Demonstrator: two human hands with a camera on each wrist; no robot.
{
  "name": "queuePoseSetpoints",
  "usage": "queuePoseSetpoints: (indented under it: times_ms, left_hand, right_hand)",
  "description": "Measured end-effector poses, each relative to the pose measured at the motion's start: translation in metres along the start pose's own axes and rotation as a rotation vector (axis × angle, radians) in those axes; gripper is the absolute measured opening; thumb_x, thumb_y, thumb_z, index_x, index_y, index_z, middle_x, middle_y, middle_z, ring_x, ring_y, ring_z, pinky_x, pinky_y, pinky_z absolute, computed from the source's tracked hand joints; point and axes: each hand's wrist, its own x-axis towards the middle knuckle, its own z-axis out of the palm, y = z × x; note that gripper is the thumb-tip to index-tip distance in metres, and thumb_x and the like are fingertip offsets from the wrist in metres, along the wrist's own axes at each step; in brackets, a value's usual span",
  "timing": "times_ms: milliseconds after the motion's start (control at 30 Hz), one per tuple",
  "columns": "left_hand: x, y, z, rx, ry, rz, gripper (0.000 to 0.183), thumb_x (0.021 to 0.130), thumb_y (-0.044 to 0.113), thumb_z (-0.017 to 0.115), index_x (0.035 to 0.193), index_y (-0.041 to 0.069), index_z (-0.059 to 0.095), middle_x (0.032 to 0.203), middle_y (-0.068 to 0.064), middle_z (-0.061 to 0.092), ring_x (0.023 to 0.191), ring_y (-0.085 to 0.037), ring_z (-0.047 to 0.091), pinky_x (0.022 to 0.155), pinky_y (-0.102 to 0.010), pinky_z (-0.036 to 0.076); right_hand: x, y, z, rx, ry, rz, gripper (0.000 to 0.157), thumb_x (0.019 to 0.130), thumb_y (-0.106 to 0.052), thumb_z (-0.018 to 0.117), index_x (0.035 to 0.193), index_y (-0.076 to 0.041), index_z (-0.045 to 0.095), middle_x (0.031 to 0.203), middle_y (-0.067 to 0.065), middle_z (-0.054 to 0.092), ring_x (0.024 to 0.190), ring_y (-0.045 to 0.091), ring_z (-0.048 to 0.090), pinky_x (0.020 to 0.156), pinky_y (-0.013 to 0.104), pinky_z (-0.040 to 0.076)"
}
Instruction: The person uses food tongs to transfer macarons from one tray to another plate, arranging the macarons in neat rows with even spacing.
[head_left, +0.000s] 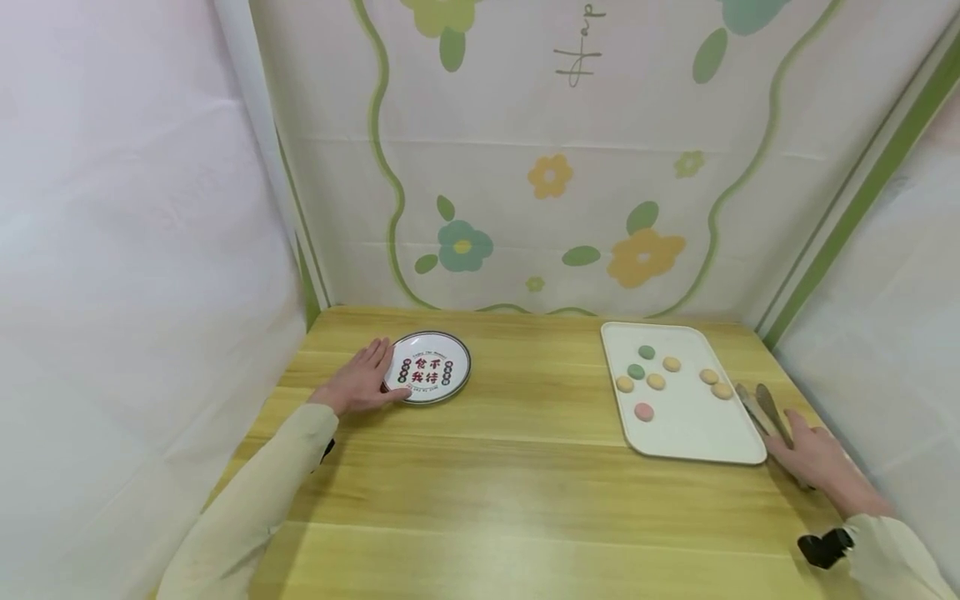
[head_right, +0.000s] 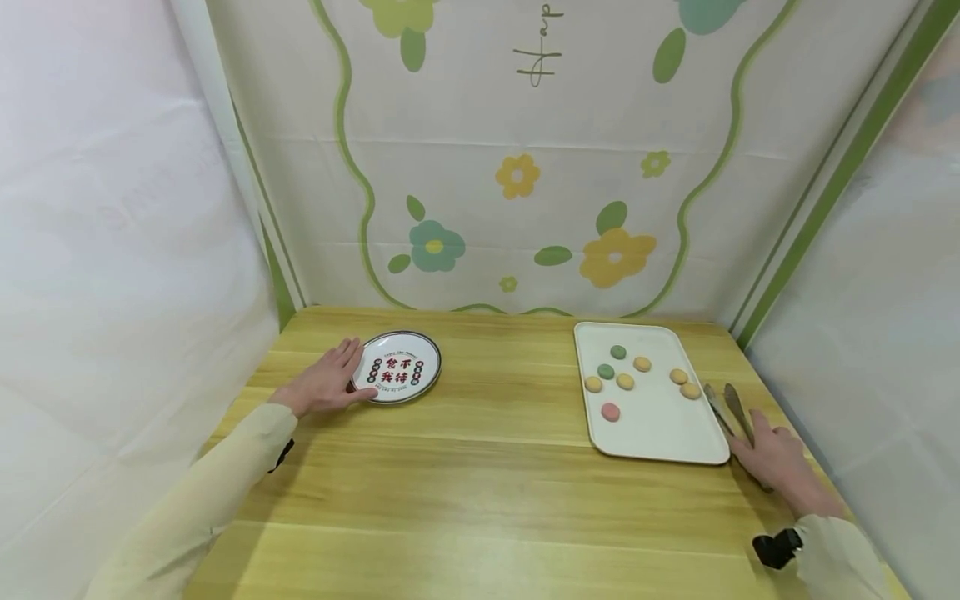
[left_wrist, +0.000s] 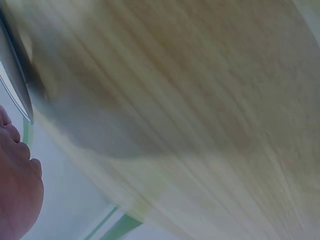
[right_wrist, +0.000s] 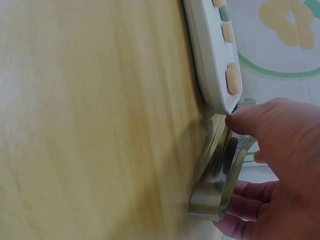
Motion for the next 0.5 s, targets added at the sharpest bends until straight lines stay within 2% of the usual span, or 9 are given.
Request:
queuePoseSetpoints:
  times_ms: [300, 500]
  left_hand:
    - [0.0027, 0.0001, 0.0035, 0.003, -0.017, 0.005, 0.11, 0.08, 0.078, 0.033, 0.145, -0.007, 0.009, 0.153, -0.023, 0.005, 0.141, -0.036, 0.004, 0.115, -0.047, 0.009]
    - [0.0053, -0.0001, 0.0045, 0.012, -0.037, -0.017, 0.111, 0.079, 0.08, 0.029, 0.146, -0.006, 0.005, 0.154, -0.022, 0.001, 0.142, -0.033, -0.001, 0.115, -0.044, 0.007]
  right_hand:
    - [0.0014, 0.0025, 0.0061, -0.009, 0.026, -0.009, 0.078, 0.094, -0.042, 0.044, 0.132, 0.022, 0.02, 0.112, 0.052, 0.036, 0.094, 0.063, 0.041, 0.074, 0.063, 0.041]
    - [0.0036, 0.0053, 0.0068, -0.016, 0.045, -0.005, 0.076, 0.094, -0.041, 0.045, 0.131, 0.021, 0.022, 0.11, 0.051, 0.037, 0.092, 0.062, 0.042, 0.072, 0.063, 0.041]
